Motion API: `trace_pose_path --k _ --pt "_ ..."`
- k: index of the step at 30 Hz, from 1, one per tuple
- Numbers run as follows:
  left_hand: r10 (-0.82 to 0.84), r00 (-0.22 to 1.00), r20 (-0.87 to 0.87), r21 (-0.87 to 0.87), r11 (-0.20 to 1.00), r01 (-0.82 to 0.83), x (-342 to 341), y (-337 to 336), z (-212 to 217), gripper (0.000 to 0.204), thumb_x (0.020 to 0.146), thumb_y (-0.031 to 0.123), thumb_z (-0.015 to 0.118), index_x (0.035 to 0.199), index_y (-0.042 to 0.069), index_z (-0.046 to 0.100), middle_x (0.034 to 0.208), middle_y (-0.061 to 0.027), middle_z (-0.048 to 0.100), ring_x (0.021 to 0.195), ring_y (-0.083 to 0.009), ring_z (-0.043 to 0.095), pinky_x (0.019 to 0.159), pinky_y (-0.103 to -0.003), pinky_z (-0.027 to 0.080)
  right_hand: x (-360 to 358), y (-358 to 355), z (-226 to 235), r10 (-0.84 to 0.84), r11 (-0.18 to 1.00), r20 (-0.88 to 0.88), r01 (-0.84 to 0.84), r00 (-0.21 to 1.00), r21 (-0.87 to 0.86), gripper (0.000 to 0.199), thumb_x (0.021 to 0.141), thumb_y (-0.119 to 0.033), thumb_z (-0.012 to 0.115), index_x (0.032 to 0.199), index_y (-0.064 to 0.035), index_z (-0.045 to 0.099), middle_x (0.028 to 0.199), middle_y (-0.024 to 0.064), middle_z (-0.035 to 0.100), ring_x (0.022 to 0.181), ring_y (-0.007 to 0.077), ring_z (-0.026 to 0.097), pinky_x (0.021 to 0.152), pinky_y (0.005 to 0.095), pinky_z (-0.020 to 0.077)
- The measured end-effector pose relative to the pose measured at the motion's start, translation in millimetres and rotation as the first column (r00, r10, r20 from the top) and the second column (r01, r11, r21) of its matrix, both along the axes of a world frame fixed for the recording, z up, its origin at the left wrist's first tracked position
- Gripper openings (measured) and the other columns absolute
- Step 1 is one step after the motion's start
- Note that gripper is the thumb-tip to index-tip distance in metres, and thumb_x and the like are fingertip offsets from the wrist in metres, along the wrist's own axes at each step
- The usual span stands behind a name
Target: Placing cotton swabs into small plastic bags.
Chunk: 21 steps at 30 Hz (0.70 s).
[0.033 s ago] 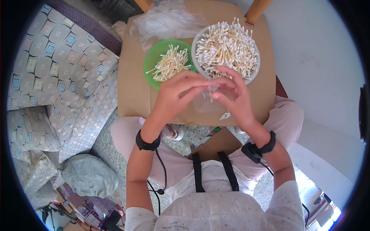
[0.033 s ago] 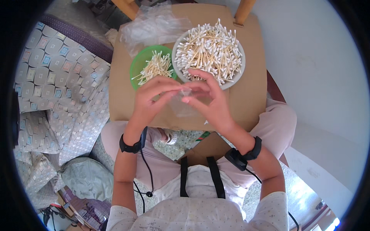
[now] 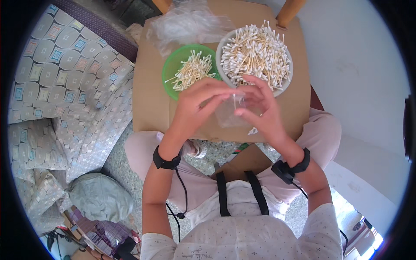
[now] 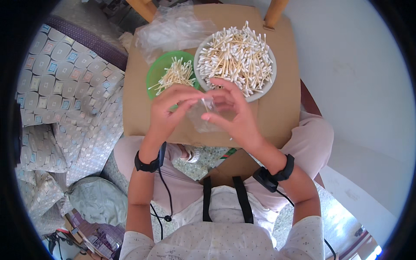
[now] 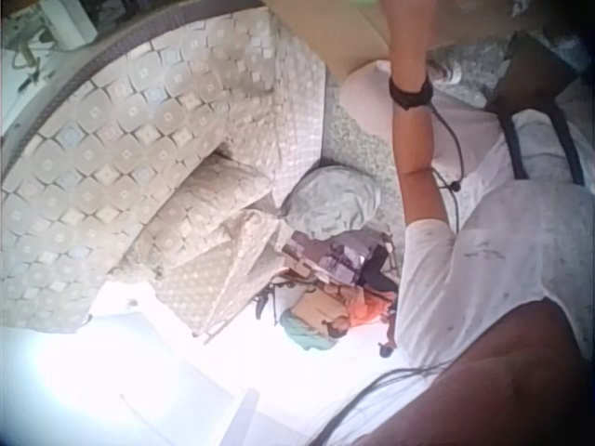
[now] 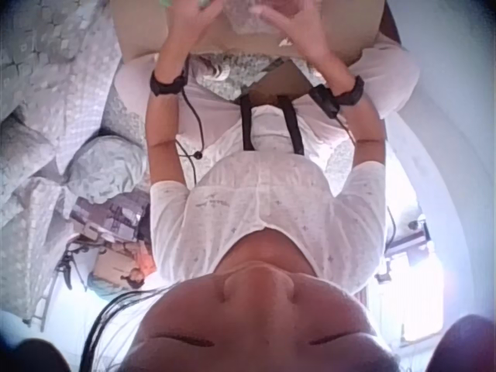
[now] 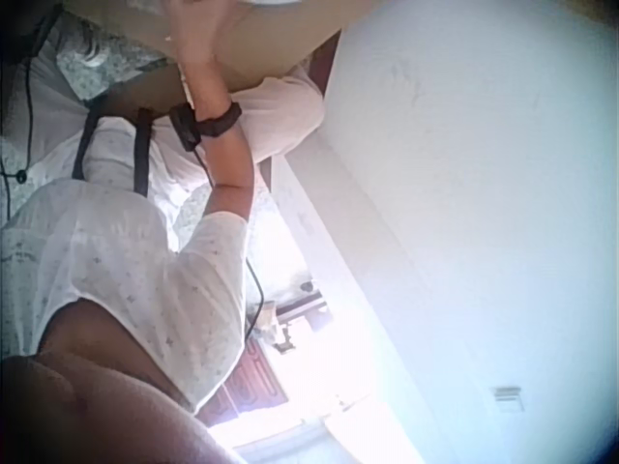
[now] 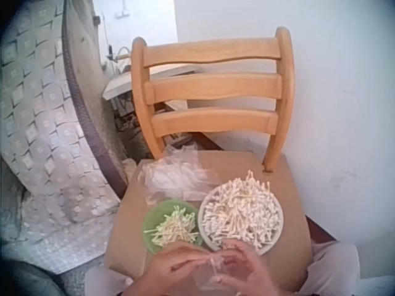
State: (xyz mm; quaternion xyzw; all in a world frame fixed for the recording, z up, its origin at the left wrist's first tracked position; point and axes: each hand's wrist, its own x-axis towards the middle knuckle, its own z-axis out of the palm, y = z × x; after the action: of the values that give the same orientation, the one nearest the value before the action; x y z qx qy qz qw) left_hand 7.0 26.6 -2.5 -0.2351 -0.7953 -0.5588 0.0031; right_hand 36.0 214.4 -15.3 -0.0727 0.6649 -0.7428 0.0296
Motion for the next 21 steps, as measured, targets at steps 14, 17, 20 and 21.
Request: trace_pose_path --k 14,17,20,21 --pt "0.269 0.955 0.124 0.257 0.921 -0.293 5 2 -6 0.020 0.086 0.006 0.064 0.106 0.001 0.065 0.098 -0.0072 0.064 0.082 -0.0117 0.059 0.074 -0.025 0.047 4 -6 -12 0.055 0.991 0.067 -0.063 0.996 0.119 0.035 0.081 -0.012 0.072 0.112 -0.0021 0.060 0.098 0.0041 0.064 0.091 0.0117 0.059 0.081 0.0270 0.0470" --pt "0.183 0.975 0.128 0.341 0.915 -0.217 3 6 -6 0.032 0.085 0.011 0.067 0.115 0.003 0.060 0.106 -0.0077 0.062 0.088 -0.0130 0.058 0.079 -0.027 0.047 4 -4 -15 0.126 0.983 0.129 -0.141 0.984 0.114 0.034 0.082 -0.010 0.071 0.113 -0.0024 0.059 0.096 0.0031 0.065 0.089 0.0110 0.060 0.080 0.0267 0.0481" --pt "0.135 0.975 0.174 0.398 0.896 -0.195 0 7 -6 0.044 0.083 0.018 0.070 0.122 0.006 0.055 0.113 -0.0074 0.059 0.094 -0.0137 0.057 0.083 -0.028 0.045 2 1 -22 0.155 0.985 0.229 -0.169 0.961 0.040 0.033 0.083 -0.008 0.070 0.113 -0.0031 0.058 0.096 0.0025 0.065 0.087 0.0093 0.060 0.077 0.0260 0.0490" --pt "0.165 0.967 0.192 0.364 0.903 -0.227 -1 7 -6 0.049 0.081 0.021 0.072 0.124 0.007 0.053 0.116 -0.0068 0.058 0.097 -0.0140 0.056 0.084 -0.029 0.044 2 2 -23 0.137 0.991 0.275 -0.132 0.952 -0.036 0.031 0.083 -0.007 0.070 0.112 -0.0034 0.058 0.095 0.0024 0.065 0.086 0.0082 0.060 0.076 0.0253 0.0493"
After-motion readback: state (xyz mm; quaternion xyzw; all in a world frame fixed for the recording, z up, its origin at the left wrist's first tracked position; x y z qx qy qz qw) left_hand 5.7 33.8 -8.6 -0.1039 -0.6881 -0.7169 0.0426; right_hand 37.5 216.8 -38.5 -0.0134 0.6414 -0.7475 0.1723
